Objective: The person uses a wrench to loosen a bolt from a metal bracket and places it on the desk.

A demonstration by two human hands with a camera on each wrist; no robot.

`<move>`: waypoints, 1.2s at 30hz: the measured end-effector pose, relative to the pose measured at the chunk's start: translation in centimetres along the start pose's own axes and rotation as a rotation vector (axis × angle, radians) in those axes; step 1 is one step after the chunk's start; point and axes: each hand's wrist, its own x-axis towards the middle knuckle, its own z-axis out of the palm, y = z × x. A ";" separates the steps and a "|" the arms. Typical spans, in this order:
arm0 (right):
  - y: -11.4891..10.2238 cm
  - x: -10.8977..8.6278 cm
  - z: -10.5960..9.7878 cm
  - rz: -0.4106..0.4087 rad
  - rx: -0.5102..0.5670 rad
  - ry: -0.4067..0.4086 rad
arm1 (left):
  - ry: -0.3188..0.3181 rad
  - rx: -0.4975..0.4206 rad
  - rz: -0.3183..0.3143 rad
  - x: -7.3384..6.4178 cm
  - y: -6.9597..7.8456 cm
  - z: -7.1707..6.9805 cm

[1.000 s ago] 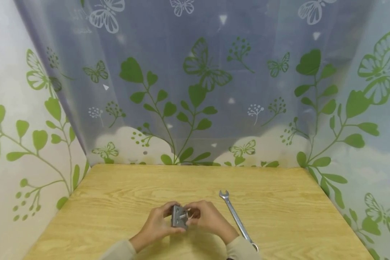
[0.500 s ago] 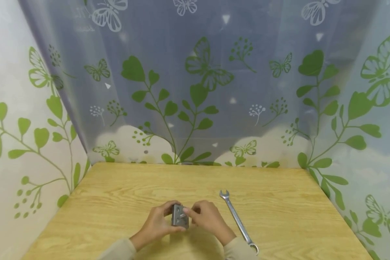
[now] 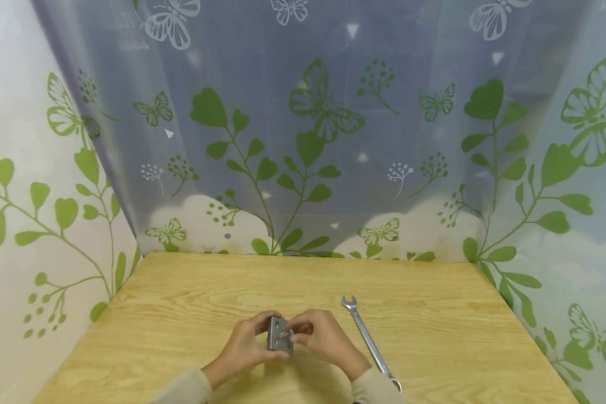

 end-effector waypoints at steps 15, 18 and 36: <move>0.6 0.1 0.2 0.065 -0.054 0.012 | -0.004 0.005 -0.019 -0.1 -0.1 0.0; 0.7 0.0 0.4 0.096 -0.038 0.002 | -0.008 -0.002 -0.024 -0.2 -0.1 0.1; -0.4 0.0 0.0 -0.013 -0.043 -0.013 | -0.003 -0.023 -0.057 -0.2 0.2 0.3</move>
